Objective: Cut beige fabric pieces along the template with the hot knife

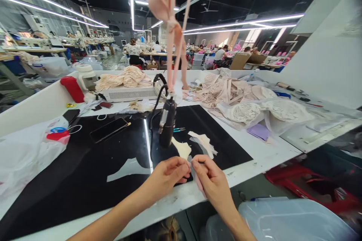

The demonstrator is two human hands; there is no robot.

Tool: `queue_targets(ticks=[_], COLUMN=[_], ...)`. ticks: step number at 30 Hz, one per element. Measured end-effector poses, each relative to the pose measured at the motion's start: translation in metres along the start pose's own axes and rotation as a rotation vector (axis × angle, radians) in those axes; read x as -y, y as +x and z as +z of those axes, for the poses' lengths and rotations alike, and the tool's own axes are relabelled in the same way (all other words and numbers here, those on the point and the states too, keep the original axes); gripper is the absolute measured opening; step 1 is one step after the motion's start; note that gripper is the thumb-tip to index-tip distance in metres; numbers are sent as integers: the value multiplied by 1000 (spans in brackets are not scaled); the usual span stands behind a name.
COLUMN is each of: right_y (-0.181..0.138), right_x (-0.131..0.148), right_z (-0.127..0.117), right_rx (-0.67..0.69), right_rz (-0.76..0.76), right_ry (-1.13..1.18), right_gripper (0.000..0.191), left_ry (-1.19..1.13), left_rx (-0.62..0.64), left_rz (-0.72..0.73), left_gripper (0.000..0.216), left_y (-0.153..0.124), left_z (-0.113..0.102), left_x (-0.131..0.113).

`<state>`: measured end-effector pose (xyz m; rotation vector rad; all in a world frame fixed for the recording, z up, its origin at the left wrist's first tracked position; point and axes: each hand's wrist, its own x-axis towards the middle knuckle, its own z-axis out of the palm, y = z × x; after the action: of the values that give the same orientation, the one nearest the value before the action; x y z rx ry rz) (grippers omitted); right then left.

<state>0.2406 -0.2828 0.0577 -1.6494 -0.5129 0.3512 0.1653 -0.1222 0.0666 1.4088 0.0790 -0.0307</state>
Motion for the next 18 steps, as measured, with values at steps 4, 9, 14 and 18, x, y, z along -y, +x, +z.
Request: queue_targets(ticks=[4,9,14,18], right_y=[-7,-13,-14,-17], right_x=[-2,-3,0,1], right_z=[38,67,73,80], right_rx=[201,395,489,471], right_rz=[47,201,387,464], right_ry=[16,187,196,171], right_gripper=[50,61,50,45], left_ry=[-172,-232,-273,-259], left_rx=[-137,-324,-482,-544], left_rz=[-108,-158,-122,-89], left_gripper=[44,45,48,51], left_y=[-38,-78,-109,-121], left_z=[-17,-47,-77,-91], left_x=[-2,-4,-5,-3])
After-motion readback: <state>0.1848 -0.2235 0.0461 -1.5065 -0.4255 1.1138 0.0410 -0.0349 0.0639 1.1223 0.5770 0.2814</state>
